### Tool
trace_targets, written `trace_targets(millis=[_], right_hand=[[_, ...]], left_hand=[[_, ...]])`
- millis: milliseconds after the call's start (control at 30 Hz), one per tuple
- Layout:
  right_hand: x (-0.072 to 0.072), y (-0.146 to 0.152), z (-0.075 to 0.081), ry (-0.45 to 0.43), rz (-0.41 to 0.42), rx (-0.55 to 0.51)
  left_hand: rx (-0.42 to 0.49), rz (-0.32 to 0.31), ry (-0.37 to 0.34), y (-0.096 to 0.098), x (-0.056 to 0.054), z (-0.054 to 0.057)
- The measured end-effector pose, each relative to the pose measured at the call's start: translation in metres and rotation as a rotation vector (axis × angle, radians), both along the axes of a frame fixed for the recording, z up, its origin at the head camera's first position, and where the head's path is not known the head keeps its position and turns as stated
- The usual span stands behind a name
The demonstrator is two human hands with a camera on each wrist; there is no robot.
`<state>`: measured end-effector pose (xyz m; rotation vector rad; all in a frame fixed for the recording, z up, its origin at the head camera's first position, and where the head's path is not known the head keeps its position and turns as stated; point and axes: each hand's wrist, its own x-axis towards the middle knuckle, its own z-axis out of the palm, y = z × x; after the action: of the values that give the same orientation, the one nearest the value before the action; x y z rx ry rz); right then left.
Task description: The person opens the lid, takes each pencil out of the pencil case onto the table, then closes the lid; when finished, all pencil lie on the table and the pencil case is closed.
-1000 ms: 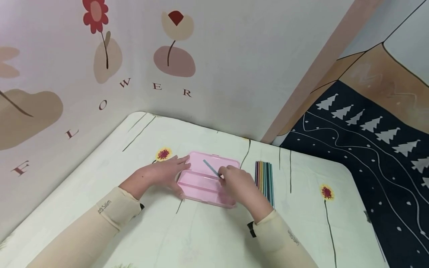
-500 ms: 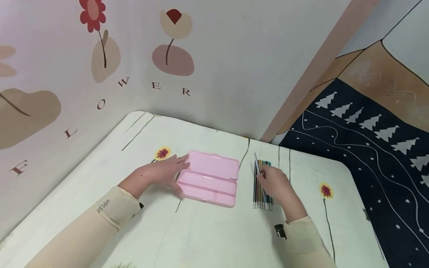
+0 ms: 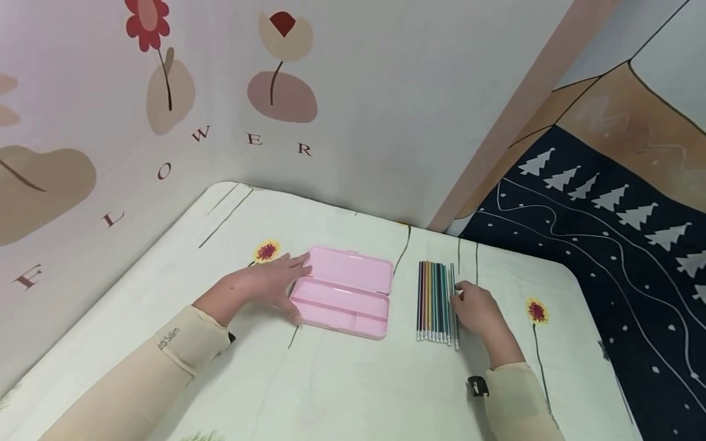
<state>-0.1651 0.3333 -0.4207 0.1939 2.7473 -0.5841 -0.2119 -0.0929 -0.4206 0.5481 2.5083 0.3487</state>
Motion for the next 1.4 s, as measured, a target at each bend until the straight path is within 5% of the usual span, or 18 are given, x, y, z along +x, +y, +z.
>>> trace_targets(millis=[700, 1000, 1233, 1400], right_hand=[[-0.004, 0.001, -0.009, -0.014, -0.025, -0.048], [-0.002, -0.003, -0.010, -0.029, -0.025, -0.022], [0.000, -0.016, -0.001, 0.061, 0.017, 0.082], [-0.003, -0.041, 0.002, 0.129, 0.053, -0.017]], left_hand=[[0.017, 0.013, 0.012, -0.001, 0.001, -0.002], [0.018, 0.009, 0.078, -0.001, 0.005, -0.002], [0.050, 0.007, 0.075, -0.002, 0.008, -0.002], [0.087, 0.034, 0.037, -0.003, 0.010, -0.004]])
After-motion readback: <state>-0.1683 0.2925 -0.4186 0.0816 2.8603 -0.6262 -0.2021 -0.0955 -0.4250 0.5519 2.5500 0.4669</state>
